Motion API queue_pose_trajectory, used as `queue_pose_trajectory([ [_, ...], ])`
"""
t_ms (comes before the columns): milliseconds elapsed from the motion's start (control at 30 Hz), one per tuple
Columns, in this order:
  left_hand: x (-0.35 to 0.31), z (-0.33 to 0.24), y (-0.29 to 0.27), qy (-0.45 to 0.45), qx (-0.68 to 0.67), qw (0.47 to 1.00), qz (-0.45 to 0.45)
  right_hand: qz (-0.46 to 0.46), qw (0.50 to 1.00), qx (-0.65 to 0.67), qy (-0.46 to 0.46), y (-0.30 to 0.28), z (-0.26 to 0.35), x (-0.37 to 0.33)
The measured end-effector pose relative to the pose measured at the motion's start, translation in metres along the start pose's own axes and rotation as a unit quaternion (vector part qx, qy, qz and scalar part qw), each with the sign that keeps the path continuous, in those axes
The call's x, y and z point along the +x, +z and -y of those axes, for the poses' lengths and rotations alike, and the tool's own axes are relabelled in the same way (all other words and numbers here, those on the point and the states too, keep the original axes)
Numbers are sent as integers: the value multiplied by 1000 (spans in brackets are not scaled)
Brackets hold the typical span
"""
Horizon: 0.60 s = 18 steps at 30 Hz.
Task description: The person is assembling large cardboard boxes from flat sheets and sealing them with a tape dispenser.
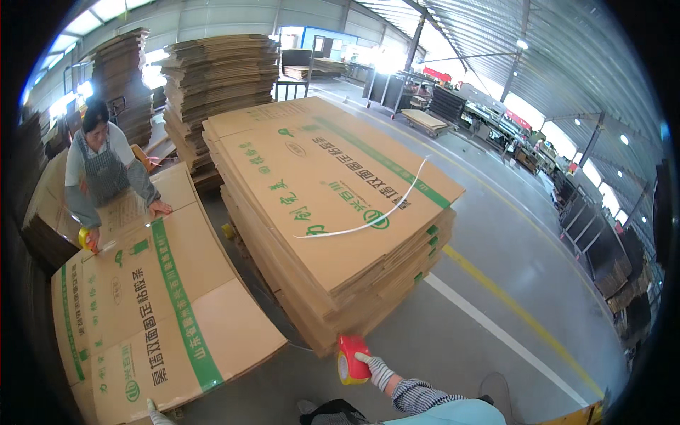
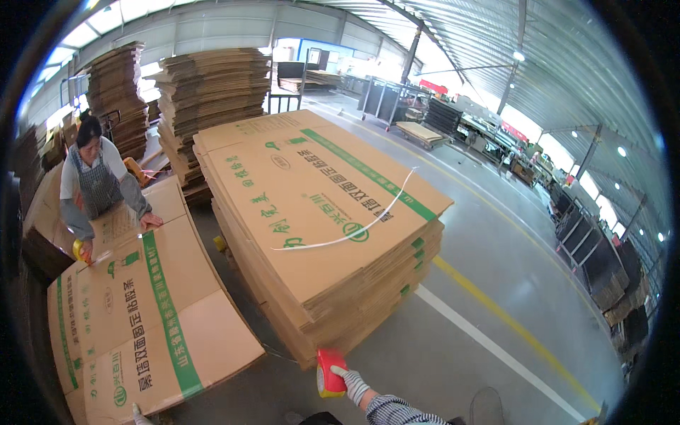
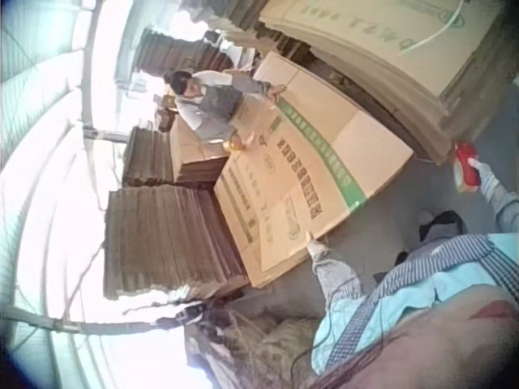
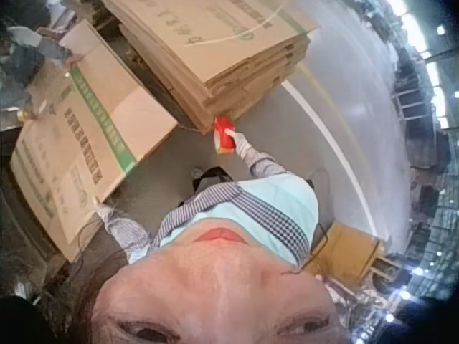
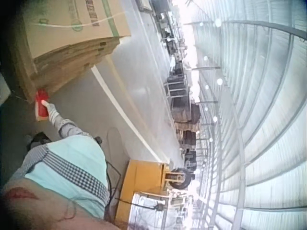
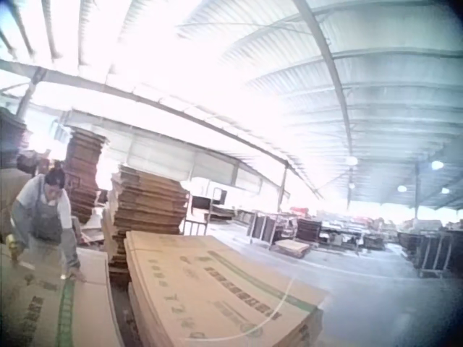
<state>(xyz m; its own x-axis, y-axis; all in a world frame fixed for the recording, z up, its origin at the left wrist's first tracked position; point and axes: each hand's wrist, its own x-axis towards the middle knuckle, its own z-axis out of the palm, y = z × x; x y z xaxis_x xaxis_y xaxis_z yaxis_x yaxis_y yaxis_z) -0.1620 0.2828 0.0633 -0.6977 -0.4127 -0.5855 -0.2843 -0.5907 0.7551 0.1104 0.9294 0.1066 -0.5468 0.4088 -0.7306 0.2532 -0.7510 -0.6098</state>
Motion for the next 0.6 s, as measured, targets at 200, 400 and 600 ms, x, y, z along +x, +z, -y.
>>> queue_pose_trajectory([
  [200,-87,-4,-15,20,43,997,59,-9,994,5,-107,-13,3,-53],
  [400,-237,28,-106,23,61,996,66,-49,964,-23,-259,-48,3,-136],
  [600,-390,41,-269,-23,9,999,46,-46,927,-136,-346,-61,-33,-228],
])
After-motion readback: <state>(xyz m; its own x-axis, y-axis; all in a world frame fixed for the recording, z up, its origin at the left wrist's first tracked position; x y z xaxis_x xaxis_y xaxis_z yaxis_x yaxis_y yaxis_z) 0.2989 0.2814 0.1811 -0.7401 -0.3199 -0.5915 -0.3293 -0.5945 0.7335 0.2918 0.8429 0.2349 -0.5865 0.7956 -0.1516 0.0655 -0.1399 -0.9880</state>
